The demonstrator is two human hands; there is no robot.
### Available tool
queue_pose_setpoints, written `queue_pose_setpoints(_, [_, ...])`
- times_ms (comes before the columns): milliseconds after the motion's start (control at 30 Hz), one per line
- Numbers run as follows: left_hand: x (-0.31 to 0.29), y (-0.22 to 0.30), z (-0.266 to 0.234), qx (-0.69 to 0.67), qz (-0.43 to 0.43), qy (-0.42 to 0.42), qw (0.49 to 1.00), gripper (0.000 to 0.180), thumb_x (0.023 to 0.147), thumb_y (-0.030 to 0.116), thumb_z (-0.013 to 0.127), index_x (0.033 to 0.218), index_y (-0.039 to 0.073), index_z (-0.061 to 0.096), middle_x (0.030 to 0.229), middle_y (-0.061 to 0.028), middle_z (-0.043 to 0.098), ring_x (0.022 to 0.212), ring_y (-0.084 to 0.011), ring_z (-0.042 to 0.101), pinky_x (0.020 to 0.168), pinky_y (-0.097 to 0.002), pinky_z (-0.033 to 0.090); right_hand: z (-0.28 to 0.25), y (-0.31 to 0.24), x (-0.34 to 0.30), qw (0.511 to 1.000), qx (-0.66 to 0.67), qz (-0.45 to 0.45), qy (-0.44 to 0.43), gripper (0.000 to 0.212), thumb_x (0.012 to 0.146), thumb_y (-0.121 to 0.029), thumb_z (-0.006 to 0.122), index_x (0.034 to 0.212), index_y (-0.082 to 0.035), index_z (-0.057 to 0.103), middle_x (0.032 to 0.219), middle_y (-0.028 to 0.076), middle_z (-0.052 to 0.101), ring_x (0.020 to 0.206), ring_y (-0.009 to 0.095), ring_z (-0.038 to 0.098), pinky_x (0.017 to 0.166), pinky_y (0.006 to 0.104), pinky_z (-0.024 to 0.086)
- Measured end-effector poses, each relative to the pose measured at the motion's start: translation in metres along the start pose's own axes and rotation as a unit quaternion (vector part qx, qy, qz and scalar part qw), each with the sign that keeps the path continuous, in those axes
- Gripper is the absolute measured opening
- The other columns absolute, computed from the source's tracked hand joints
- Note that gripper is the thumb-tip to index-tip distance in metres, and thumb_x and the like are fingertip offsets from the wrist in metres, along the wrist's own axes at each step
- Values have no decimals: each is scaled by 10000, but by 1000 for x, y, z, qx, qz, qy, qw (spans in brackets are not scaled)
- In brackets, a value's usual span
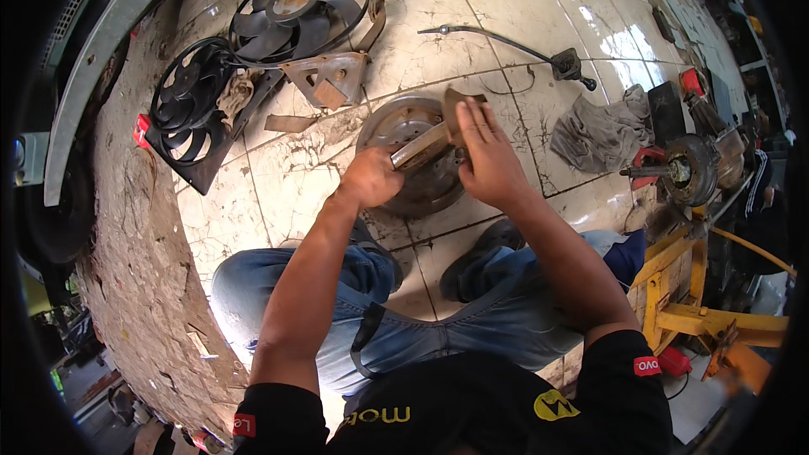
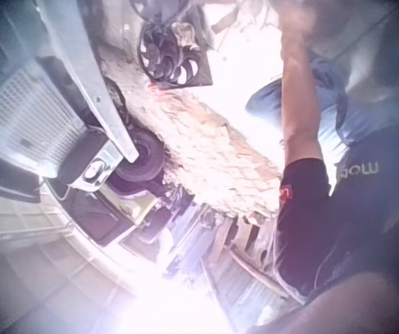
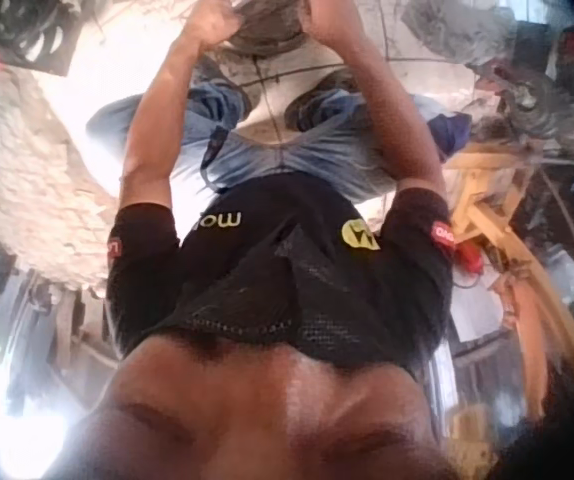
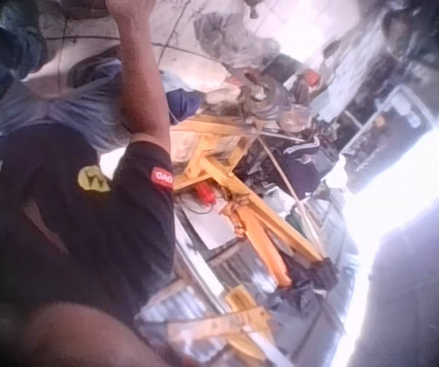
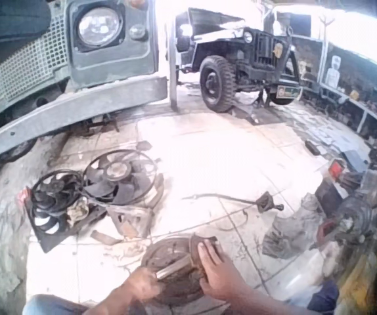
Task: The person sits on the floor and uses a sanding block to scrub the surface of a brake drum. They rotate the drum periodically to clean different sections.
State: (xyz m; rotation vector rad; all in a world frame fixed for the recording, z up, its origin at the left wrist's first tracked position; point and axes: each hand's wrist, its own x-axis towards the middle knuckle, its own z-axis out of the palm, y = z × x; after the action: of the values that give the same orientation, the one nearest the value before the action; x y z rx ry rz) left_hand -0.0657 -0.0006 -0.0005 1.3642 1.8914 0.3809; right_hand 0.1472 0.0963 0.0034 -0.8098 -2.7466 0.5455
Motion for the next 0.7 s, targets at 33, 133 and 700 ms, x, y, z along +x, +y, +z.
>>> queue_pose_setpoints(33, [1,-2,4,-10,7,12,1000,439,765,144,616,1179,5,658,999,-272,692,977,-396,669,906,-404,544,3,1,-2,1000,-4,25,15,874,771,-53,602,1567,-81,242,1622,166,240,1504,387,192,1184,566,240])
queue_pose_setpoints(133, [6,-11,9,97,2,-52,994,439,762,149,628,1171,-6,656,979,-280,690,971,-401,667,906,-412,542,1,-26,-7,999,-5,-32,8,872,772,-69,607,1567,-91,247,1610,139,283,1503,382,201,1180,562,238])
queue_pose_setpoints(700, [-4,15,4,28,4,4,1000,401,772,142,633,1140,-13,662,1009,-282,684,983,-391,668,903,-423,542,3,2,-6,998,-24,55,15,847,783,-97,609,1548,-22,252,1609,214,248,1503,395,200,1203,574,138])
